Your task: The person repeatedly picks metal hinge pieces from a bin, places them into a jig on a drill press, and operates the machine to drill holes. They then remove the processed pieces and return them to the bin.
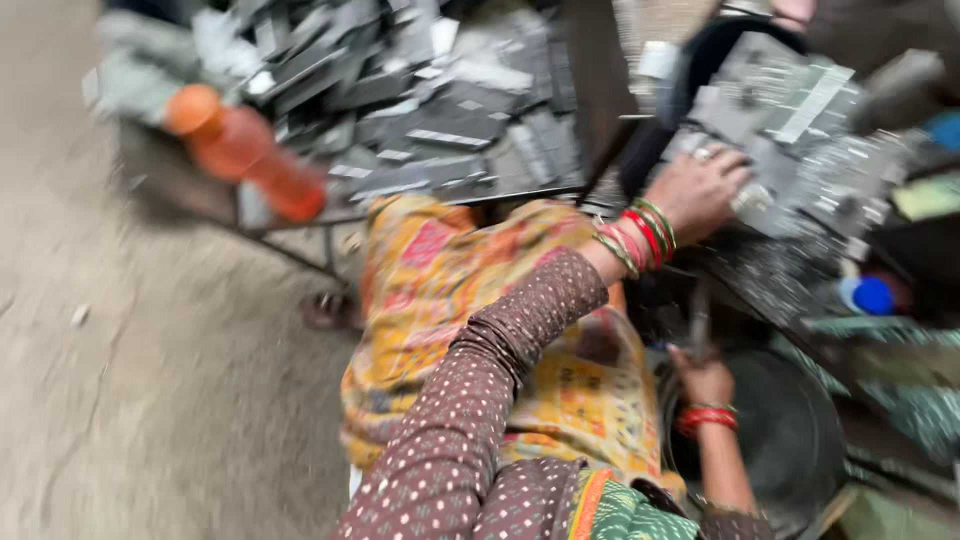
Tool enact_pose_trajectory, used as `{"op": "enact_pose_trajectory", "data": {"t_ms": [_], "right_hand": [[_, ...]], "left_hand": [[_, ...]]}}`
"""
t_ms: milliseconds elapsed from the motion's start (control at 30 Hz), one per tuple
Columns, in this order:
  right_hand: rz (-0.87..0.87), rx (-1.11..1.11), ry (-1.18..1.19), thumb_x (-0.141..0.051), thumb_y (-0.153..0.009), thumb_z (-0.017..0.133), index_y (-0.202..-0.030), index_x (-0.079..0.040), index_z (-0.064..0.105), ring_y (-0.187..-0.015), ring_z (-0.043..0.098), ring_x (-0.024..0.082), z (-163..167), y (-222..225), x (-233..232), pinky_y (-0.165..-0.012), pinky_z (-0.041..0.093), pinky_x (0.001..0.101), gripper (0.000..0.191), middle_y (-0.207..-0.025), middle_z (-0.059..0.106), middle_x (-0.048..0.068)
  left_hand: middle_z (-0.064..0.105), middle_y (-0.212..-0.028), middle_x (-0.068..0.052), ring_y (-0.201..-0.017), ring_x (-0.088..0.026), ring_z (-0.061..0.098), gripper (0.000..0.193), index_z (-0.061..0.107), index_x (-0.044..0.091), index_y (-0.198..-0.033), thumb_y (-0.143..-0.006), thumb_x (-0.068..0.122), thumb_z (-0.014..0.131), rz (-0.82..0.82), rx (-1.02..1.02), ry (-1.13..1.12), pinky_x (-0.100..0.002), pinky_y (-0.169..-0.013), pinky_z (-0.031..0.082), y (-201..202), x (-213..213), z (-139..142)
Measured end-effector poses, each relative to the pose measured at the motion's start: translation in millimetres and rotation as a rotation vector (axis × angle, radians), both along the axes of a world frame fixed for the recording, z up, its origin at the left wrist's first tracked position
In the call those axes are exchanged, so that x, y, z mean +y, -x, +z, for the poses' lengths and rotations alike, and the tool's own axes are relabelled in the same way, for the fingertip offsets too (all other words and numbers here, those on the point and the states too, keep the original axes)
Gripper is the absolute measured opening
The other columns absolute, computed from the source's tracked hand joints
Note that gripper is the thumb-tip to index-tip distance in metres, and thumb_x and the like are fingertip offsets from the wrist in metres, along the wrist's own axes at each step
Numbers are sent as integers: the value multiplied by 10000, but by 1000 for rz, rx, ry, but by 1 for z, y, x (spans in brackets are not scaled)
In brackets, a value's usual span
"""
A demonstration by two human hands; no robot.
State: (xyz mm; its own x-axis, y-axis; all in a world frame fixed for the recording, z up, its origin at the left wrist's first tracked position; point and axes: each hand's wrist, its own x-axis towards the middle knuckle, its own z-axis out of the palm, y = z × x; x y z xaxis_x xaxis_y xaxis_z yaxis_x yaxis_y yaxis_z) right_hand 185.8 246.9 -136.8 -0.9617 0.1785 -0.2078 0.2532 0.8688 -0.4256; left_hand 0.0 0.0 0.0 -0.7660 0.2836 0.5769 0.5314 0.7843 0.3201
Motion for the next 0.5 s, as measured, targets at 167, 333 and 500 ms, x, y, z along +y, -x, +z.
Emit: {"op": "enact_pose_trajectory", "data": {"t_ms": [167,333,500], "right_hand": [[-14,-198,45,-525,-926,731,-842,-12,592,-505,614,243,71,6,0,-506,491,416,538,-649,619,113],[-43,-329,45,-471,-918,744,-825,28,566,-480,591,236,102,2,-33,-460,470,401,537,-634,608,139],[-124,-335,117,-434,-913,752,-851,-12,570,-468,536,196,95,-29,-91,-443,424,373,465,-639,569,90]], "left_hand": [[604,-1347,-57,-1226,-238,628,331,652,131,-1246,-929,223,629,385,159,-72,-457,-1026,487,-59,-125,-70],[571,-1391,-81,-1327,-314,498,394,604,189,-1316,-926,166,555,865,-366,137,-680,-1119,243,-96,-283,-117],[518,-1454,-87,-1381,-326,461,418,557,220,-1390,-978,151,546,960,-742,76,-678,-1102,292,-160,-439,-134]]}}
